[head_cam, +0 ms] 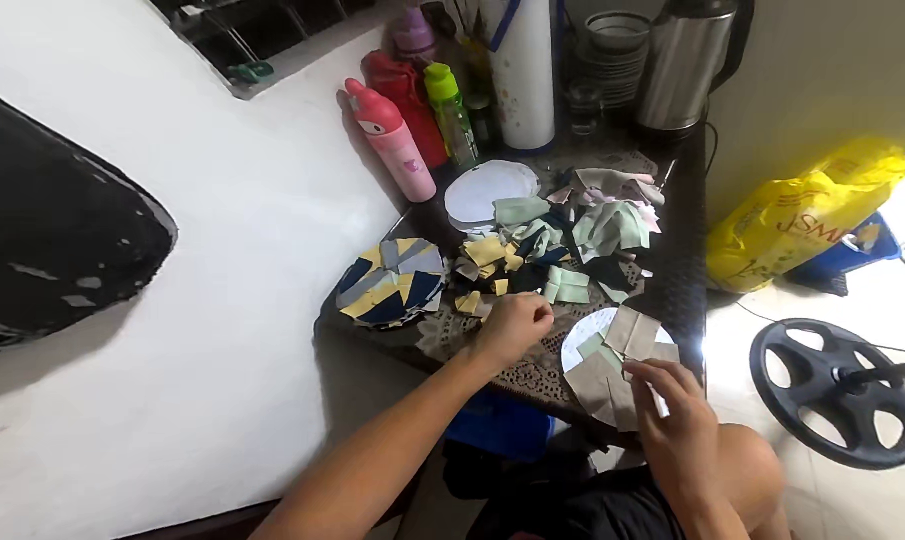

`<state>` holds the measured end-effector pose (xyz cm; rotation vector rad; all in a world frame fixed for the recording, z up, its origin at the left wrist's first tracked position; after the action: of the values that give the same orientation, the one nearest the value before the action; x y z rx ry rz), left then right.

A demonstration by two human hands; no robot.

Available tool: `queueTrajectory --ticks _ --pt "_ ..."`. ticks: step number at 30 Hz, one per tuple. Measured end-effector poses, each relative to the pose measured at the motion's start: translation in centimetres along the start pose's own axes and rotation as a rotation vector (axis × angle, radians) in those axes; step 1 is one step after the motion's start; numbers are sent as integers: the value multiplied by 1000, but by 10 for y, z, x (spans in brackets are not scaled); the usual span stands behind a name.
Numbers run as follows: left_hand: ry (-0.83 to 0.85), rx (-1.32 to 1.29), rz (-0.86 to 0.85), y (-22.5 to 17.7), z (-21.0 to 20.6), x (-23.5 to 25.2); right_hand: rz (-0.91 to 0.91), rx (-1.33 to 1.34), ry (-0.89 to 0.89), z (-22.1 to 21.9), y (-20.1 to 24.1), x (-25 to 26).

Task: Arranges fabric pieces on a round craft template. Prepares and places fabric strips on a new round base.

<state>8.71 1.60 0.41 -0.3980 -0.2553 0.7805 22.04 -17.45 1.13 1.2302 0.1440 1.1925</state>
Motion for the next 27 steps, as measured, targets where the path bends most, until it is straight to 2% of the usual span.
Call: queueTrajectory --ticks 3,6,9,18,27 --pt "-66 -258 67 -14 11 -27 -106 202 47 -18 6 1" --pt "-15 -566 88 -40 1 -55 -279 486 32 -27 6 -3" --pt "43 -716 82 -63 -16 -71 -367 655 -19 -16 6 -16" --pt "242 -819 75 -106 -73 -95 -435 637 -126 34 -13 -76" --pt "455 -888 121 -126 -111 -117 -584 688 -204 52 -31 -121"
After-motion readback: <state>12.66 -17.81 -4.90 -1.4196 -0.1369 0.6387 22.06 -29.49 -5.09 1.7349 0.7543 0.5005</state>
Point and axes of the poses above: each hand's wrist, its own x-axis towards the middle knuckle, its own z-axis out of the back of the hand, y = z × x, the point moved 9 cm from there along x, towards the middle knuckle, and after that the axes turned 10 degrees about x, right-handed, at the moved point
